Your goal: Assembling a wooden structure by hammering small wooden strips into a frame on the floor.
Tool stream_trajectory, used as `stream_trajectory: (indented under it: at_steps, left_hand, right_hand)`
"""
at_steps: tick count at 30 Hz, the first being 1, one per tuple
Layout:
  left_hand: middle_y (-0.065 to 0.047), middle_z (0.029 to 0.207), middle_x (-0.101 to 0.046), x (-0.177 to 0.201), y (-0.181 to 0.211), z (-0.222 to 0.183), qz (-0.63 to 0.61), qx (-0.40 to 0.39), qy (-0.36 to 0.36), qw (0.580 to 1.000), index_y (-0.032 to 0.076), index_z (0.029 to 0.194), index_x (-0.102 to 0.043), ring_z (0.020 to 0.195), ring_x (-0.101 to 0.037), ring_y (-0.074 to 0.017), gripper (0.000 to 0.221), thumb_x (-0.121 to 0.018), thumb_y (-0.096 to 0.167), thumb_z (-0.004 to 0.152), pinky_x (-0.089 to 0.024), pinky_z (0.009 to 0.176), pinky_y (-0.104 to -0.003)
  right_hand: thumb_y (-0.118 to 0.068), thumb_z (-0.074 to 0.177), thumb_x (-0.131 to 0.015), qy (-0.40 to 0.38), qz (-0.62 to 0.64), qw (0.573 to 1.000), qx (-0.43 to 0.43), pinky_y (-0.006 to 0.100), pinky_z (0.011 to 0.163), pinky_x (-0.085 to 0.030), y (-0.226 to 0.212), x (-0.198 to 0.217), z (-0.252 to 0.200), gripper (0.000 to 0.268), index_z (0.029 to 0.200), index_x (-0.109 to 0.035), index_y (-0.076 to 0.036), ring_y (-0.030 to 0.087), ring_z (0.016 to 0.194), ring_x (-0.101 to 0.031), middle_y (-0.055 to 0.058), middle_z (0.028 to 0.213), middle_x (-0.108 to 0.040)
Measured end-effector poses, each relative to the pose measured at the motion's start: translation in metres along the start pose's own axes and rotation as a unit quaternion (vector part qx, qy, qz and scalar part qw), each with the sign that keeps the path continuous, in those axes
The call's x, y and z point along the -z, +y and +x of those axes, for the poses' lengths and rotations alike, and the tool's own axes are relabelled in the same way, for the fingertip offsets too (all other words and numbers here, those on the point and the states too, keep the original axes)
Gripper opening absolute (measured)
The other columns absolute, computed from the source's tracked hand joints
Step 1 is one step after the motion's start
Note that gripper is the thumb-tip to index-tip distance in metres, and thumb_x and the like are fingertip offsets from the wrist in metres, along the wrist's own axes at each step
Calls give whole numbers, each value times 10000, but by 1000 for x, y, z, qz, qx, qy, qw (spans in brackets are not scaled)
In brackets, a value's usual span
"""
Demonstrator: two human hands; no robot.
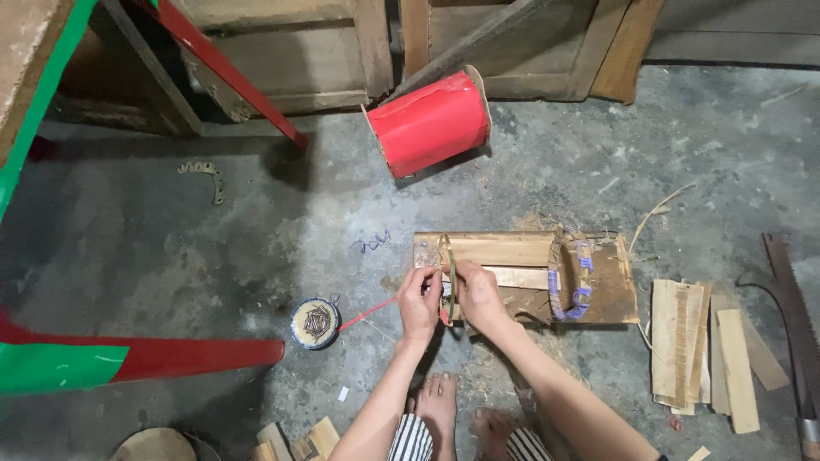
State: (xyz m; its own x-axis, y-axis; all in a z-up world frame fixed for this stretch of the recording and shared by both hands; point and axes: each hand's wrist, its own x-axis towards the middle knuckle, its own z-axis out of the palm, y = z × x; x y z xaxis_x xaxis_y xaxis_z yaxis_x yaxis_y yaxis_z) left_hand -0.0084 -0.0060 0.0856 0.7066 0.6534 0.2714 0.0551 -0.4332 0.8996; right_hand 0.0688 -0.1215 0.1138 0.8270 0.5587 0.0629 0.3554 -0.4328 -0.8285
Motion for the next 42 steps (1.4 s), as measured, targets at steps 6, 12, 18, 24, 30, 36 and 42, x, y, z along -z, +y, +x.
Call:
stream_trajectory:
  at_steps: [6, 12, 18, 24, 30, 36, 42]
  left_hand:
    - [-50, 787, -690, 5, 20, 2, -5, 10, -1, 1000, 144, 925, -749, 716, -704, -209, 62, -733, 84, 916, -567, 644, -310]
    - [-41, 889, -681, 1, 15, 0, -47, 33, -16, 998, 17, 974, -735, 675, -628, -128, 98, -685, 22, 890, -510, 559, -243]
    - [-19, 872, -674, -1, 17, -2, -42, 26, 0, 999, 37, 965, -742, 684, -593, -119, 96, -698, 41, 880, -487, 582, -238]
    - [-41, 811, -732, -10, -1, -3, 2, 18, 34, 999, 162, 908, -781, 695, -736, -187, 71, -767, 100, 875, -588, 599, -278]
    - [-137, 1038, -778, -13, 4, -3, -23, 19, 42, 999, 77, 942, -757, 752, -752, -249, 73, -743, 43, 879, -609, 653, -338]
    - [-29, 700, -779, -9, 6, 0, 2, 87, 11, 996, 173, 898, -759, 571, -664, -125, 74, -743, 102, 887, -556, 547, -269]
    - [-65, 861, -819, -11, -1, 0, -5, 89, 17, 996, 133, 897, -757, 638, -748, -156, 70, -746, 68, 872, -575, 554, -285]
  right_hand:
    - [32, 940, -505, 7, 6, 1000, -26, 453, 920, -577, -48, 35, -42, 353, 1170, -750, -73, 368, 1038, -730, 173, 1051, -784]
    - [-359, 979, -522, -238, -101, 950, -174, 367, 1082, -514, -81, 120, -101, 389, 1286, -683, -184, 160, 1251, -648, -12, 1382, -684]
    - [-106, 972, -516, -3, -200, 946, -256, 395, 833, -632, 5, 193, -113, 277, 1139, -735, -82, 291, 869, -783, 101, 1045, -807]
    - [-117, 984, -613, 149, -58, 964, -214, 471, 972, -537, 100, 140, -64, 279, 1229, -747, -117, 350, 1126, -697, 156, 1145, -764]
    - [-148, 928, -694, 179, 100, 951, -231, 447, 985, -508, 101, 123, -46, 228, 1132, -794, -155, 265, 1064, -693, 110, 1118, -752]
    - [-114, 880, -743, 171, 14, 966, -196, 451, 931, -544, 115, 110, -50, 330, 1200, -800, -171, 360, 1073, -707, 118, 1120, -759]
    - [-146, 844, -811, 202, -10, 956, -214, 401, 906, -557, 146, 99, -53, 318, 1147, -823, -242, 284, 1016, -721, 46, 1070, -752]
